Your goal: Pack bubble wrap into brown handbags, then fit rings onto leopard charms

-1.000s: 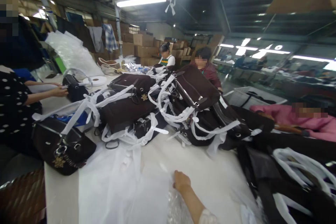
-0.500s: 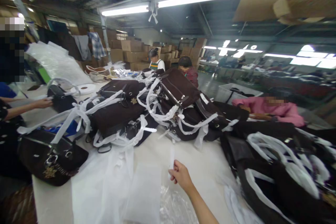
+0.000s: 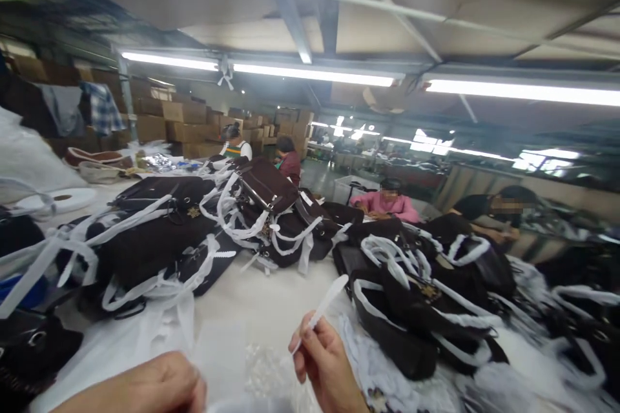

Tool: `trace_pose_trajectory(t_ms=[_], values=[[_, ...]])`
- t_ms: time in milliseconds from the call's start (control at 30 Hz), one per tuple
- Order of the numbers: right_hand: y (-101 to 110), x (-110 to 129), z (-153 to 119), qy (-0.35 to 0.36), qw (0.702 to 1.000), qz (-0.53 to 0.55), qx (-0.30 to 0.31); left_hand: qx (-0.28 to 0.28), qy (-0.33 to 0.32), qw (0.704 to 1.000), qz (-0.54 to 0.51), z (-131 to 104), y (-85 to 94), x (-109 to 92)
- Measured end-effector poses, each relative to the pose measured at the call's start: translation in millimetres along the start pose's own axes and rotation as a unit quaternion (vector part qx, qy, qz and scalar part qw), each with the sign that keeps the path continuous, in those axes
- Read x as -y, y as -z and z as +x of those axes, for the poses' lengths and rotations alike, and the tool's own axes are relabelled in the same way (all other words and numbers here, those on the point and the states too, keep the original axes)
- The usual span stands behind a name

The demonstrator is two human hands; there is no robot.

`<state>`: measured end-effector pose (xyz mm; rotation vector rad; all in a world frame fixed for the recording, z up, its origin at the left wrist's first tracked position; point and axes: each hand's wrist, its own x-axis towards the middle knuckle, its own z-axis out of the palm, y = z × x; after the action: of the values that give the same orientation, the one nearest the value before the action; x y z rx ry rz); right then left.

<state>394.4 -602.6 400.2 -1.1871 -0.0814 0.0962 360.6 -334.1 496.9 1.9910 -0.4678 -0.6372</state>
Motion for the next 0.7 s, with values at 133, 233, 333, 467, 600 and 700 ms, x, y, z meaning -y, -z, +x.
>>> trace_pose_trajectory(t_ms=[133, 233, 333, 467, 600, 700], values=[[-25.4, 12.3, -14.4, 0.035, 0.999, 0.022, 0.024, -0.092, -0.056, 0.994, 0.026, 14.6, -24.8, -12.1], [-45.4, 8.0, -19.5, 0.068, 0.996, -0.005, 0.053, -0.109, -0.117, 0.987, -0.019, 28.1, -45.3, -10.5], [-60.7, -1.4, -22.2, 0.086, 0.995, -0.027, 0.05, -0.079, -0.149, 0.983, -0.073, 39.6, -61.1, 5.2], [-68.4, -6.4, -23.3, 0.078, 0.997, -0.022, -0.009, -0.076, -0.079, 0.985, -0.132, 43.8, -71.3, 34.5], [-62.1, -7.2, -24.5, -0.004, 0.997, 0.038, -0.07, -0.096, -0.083, 0.992, 0.002, 33.7, -64.6, 41.8], [-58.6, -8.3, -32.3, -0.056, 0.998, -0.007, -0.01, -0.11, -0.099, 0.987, -0.059, 31.5, -56.0, 34.2]])
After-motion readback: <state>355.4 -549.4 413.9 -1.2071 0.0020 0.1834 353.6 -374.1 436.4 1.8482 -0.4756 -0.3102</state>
